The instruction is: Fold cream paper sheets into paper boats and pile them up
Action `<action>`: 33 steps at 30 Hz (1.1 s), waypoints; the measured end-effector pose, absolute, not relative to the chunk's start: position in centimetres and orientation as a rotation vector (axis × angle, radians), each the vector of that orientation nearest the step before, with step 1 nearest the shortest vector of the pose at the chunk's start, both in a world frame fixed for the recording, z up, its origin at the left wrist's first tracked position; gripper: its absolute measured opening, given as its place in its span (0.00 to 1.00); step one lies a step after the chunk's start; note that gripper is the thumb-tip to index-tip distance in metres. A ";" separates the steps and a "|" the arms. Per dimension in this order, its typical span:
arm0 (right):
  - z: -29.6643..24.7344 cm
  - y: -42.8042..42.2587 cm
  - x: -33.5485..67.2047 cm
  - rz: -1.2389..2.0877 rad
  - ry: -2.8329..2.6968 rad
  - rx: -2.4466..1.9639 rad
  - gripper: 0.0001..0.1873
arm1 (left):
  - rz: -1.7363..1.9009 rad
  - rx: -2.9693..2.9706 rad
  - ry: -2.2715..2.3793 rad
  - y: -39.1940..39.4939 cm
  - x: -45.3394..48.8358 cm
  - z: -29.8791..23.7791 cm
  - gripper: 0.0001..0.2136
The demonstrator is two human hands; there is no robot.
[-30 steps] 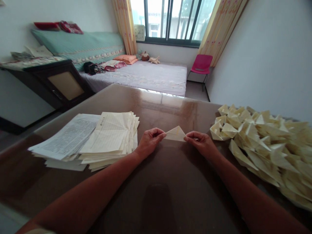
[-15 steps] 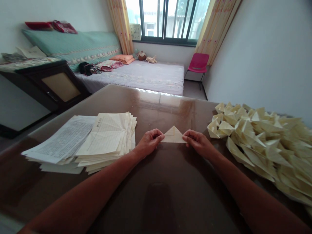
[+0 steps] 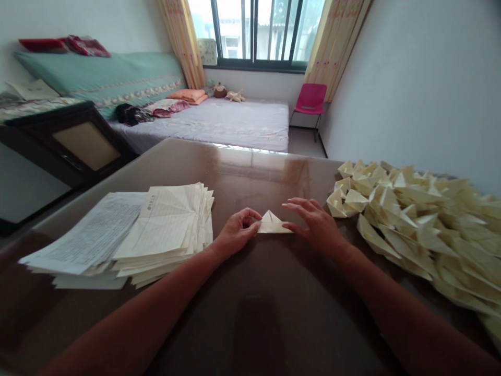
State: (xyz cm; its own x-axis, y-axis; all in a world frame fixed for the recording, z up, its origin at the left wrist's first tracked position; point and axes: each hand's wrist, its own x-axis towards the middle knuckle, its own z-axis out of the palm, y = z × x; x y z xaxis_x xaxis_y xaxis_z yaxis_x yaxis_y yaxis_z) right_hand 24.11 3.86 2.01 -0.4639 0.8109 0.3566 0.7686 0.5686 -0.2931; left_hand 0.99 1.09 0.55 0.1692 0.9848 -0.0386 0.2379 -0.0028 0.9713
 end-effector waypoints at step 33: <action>0.4 1.3 20.0 0.586 -2.214 -0.972 0.22 | 0.966 2.115 1.359 -2.2 4.2 0.7 0.26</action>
